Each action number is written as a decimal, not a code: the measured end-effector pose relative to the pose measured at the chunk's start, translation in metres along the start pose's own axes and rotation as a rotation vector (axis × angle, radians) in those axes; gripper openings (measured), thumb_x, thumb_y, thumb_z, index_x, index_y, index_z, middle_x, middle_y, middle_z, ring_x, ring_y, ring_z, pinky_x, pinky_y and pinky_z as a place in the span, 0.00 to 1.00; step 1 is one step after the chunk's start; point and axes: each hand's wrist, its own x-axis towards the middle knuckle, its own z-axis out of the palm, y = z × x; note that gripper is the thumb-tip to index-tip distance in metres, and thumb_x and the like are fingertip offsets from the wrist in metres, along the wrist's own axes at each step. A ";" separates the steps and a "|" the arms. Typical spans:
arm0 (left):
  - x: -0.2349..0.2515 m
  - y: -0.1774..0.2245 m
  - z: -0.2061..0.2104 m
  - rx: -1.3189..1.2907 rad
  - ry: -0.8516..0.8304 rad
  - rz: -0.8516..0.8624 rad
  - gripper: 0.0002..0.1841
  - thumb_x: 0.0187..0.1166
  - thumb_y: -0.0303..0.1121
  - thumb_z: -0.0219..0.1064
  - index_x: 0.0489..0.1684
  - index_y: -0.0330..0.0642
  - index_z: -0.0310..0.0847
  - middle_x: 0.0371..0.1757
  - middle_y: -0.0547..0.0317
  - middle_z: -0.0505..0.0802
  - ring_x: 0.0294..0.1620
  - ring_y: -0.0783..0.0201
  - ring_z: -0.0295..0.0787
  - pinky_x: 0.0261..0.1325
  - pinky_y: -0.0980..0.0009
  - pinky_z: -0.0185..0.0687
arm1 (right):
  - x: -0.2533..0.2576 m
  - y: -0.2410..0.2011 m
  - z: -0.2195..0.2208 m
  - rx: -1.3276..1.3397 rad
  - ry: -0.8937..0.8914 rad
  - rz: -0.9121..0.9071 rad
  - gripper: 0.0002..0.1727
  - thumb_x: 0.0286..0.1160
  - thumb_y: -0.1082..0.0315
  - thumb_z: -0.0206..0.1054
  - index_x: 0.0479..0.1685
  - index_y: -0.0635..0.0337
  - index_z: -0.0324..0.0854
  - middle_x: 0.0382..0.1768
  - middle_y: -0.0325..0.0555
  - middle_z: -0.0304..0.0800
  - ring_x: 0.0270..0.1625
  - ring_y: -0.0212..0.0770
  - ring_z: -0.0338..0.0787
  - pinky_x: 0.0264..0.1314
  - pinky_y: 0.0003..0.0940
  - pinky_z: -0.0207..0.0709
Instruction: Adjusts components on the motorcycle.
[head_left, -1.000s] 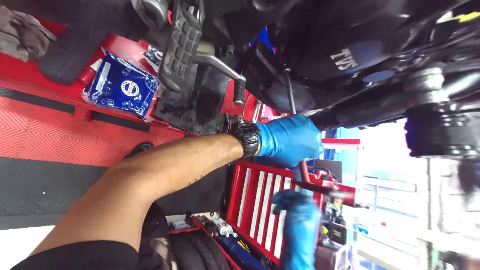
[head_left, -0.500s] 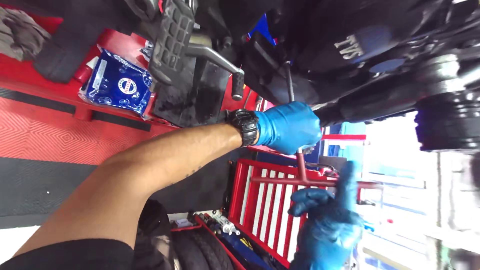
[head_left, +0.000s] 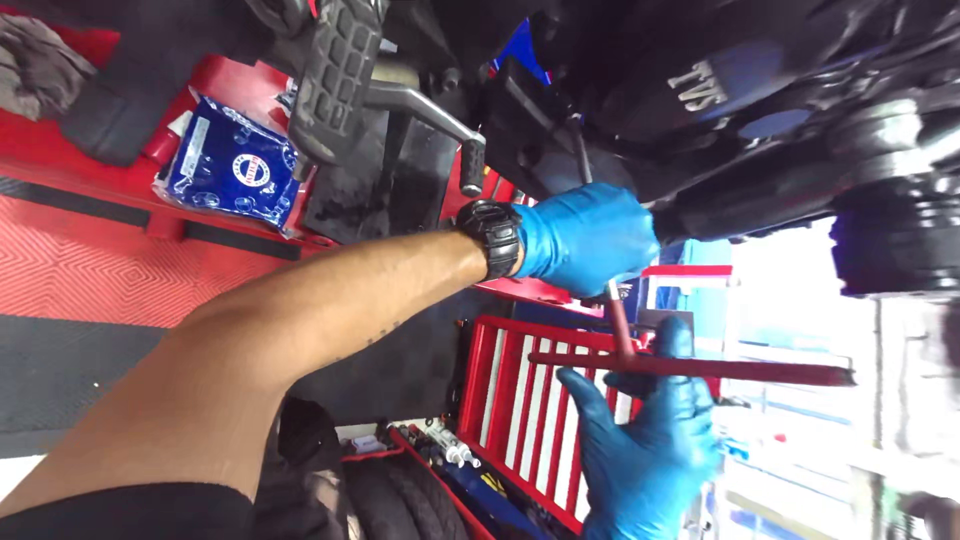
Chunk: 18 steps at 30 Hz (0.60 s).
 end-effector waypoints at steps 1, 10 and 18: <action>0.001 0.000 0.001 0.003 0.001 -0.004 0.13 0.74 0.41 0.70 0.30 0.40 0.88 0.33 0.48 0.92 0.43 0.44 0.90 0.44 0.42 0.77 | 0.000 -0.004 0.006 0.135 0.029 0.019 0.33 0.77 0.59 0.73 0.75 0.75 0.75 0.56 0.54 0.91 0.45 0.26 0.90 0.52 0.22 0.85; -0.004 0.000 0.017 -0.002 0.152 -0.024 0.12 0.74 0.40 0.67 0.28 0.40 0.88 0.31 0.49 0.91 0.41 0.46 0.90 0.45 0.46 0.75 | 0.007 -0.017 0.034 0.761 0.253 0.220 0.11 0.87 0.74 0.57 0.39 0.62 0.85 0.35 0.40 0.97 0.30 0.38 0.96 0.30 0.31 0.93; -0.013 -0.005 0.049 0.009 0.645 -0.006 0.12 0.75 0.41 0.71 0.27 0.44 0.92 0.28 0.55 0.91 0.39 0.55 0.88 0.53 0.59 0.74 | 0.007 -0.040 0.045 1.323 0.251 0.435 0.25 0.98 0.63 0.39 0.48 0.69 0.83 0.34 0.51 0.96 0.25 0.37 0.94 0.22 0.25 0.88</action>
